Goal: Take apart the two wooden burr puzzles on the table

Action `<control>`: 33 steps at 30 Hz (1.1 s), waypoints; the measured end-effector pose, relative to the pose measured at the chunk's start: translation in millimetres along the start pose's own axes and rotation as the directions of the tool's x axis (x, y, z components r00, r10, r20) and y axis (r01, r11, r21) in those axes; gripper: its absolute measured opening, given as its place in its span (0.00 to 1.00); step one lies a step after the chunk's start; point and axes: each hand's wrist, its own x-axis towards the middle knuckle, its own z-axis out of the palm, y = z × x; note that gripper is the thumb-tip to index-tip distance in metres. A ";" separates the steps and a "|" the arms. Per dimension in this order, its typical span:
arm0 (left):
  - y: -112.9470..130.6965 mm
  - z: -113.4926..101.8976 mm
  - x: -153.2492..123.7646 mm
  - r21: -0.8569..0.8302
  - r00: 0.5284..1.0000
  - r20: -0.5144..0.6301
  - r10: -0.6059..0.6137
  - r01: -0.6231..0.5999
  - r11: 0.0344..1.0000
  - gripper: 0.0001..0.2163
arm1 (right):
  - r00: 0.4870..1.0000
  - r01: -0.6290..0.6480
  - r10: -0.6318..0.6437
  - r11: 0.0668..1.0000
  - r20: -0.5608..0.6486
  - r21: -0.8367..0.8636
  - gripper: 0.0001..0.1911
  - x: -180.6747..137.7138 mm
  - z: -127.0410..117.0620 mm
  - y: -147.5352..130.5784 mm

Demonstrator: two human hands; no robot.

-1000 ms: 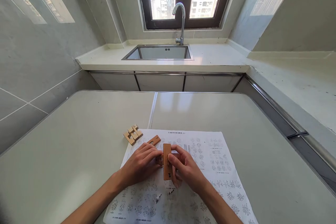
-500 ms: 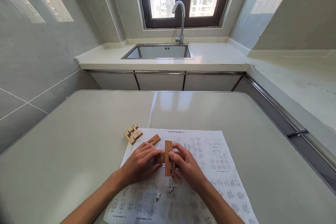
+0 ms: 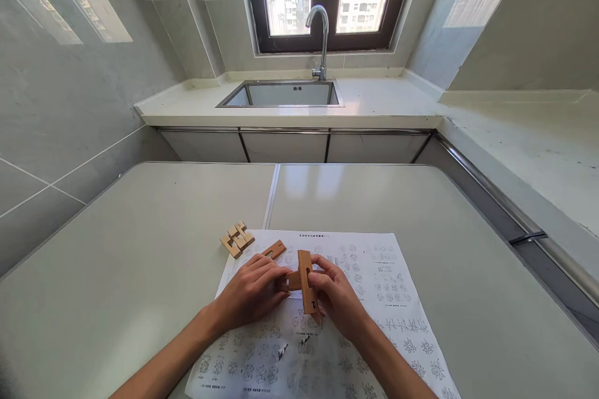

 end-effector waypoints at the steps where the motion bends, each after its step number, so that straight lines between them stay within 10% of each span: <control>1: -0.2 0.3 -0.2 0.001 1.000 -0.003 -0.004 0.004 1.000 0.11 | 1.000 0.000 0.001 1.000 -0.024 0.016 0.18 -0.4 0.4 -1.7; 10: 1.5 -2.4 1.5 0.045 0.985 -0.108 -0.137 0.142 0.989 0.09 | 0.949 0.115 -0.161 0.977 -0.272 -0.178 0.17 -0.8 3.0 -5.4; 18: -1.1 -0.6 0.0 0.080 0.982 -0.097 -0.165 0.173 0.982 0.06 | 0.923 0.167 -0.289 0.895 -0.254 -0.414 0.31 0.2 5.1 -0.6; 33: -2.4 -0.6 -1.0 0.085 0.979 -0.070 -0.194 0.199 0.976 0.09 | 0.828 0.186 -0.559 0.339 -0.039 -0.922 0.15 0.6 4.2 7.3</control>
